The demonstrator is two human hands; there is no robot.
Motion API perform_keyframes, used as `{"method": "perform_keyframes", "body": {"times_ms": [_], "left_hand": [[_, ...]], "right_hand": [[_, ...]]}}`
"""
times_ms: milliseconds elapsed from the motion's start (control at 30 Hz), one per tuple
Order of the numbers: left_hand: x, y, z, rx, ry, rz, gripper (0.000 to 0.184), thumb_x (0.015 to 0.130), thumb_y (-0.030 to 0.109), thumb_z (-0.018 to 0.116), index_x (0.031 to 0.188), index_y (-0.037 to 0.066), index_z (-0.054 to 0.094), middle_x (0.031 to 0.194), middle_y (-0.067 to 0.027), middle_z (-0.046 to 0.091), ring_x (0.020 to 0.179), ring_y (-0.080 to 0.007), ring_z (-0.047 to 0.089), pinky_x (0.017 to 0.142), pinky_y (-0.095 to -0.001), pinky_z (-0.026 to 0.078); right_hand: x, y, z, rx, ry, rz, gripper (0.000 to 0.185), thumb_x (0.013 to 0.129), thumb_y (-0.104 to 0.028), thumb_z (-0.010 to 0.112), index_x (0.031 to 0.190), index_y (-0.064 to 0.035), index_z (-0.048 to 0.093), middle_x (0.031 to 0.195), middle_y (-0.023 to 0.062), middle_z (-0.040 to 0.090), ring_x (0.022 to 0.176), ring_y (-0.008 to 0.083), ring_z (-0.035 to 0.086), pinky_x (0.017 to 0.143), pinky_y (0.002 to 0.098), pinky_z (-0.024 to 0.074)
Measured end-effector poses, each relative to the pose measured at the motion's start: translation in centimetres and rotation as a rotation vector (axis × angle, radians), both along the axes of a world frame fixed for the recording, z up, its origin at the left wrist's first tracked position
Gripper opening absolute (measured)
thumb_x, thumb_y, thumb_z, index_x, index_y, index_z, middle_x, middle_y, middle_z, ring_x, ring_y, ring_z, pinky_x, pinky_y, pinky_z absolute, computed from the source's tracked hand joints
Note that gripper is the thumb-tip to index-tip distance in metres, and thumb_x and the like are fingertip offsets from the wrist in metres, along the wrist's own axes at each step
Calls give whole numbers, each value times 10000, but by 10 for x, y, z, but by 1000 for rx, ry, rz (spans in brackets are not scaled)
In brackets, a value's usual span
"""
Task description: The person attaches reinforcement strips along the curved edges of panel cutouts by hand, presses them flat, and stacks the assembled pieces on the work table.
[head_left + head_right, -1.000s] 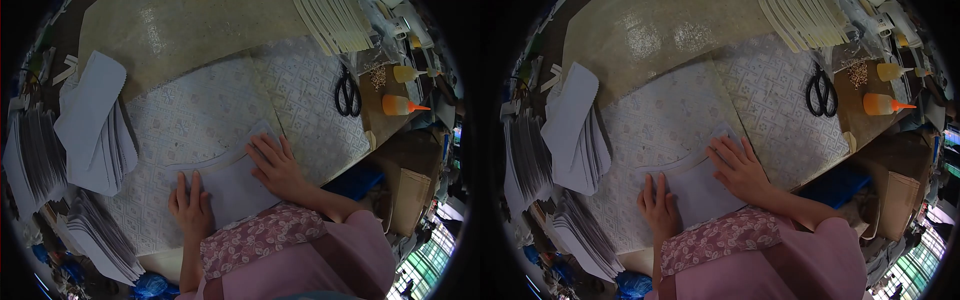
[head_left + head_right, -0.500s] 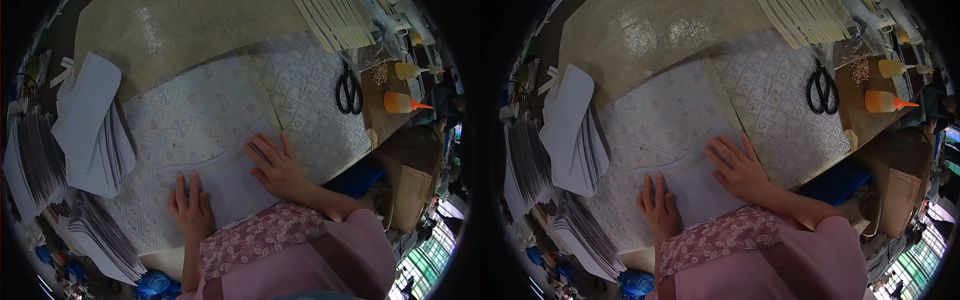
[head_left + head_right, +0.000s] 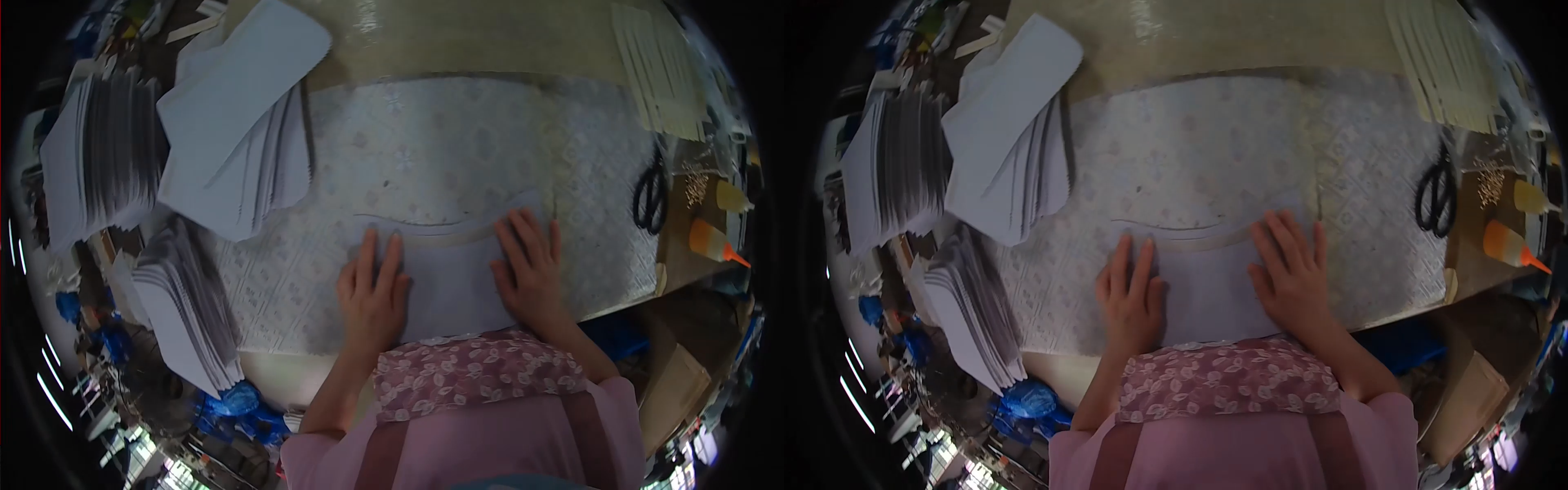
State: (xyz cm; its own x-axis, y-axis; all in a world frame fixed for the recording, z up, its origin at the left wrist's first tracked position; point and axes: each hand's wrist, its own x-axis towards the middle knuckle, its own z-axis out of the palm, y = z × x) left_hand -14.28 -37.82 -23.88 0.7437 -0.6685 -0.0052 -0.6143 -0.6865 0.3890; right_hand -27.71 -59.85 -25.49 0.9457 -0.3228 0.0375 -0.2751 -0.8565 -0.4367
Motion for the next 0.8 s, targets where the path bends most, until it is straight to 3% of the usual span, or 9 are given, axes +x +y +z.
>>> {"method": "perform_keyframes", "body": {"times_ms": [733,800], "left_hand": [[-1,2,-7,-68,-28,26,447,920,184,674,1365,168,634,1492,-116,505,1083,-272,515,1021,-387,362],[0,4,-11,-62,-71,17,471,922,233,677,1387,194,613,1510,-82,489,1073,-251,524,981,-376,385]], "right_hand": [[-1,2,0,-48,24,7,516,938,-197,618,1437,-99,531,1510,133,436,1427,325,404,1196,578,162],[-1,2,-1,-52,27,10,515,938,-197,618,1436,-99,532,1502,137,439,1422,327,409,1195,578,164]]}}
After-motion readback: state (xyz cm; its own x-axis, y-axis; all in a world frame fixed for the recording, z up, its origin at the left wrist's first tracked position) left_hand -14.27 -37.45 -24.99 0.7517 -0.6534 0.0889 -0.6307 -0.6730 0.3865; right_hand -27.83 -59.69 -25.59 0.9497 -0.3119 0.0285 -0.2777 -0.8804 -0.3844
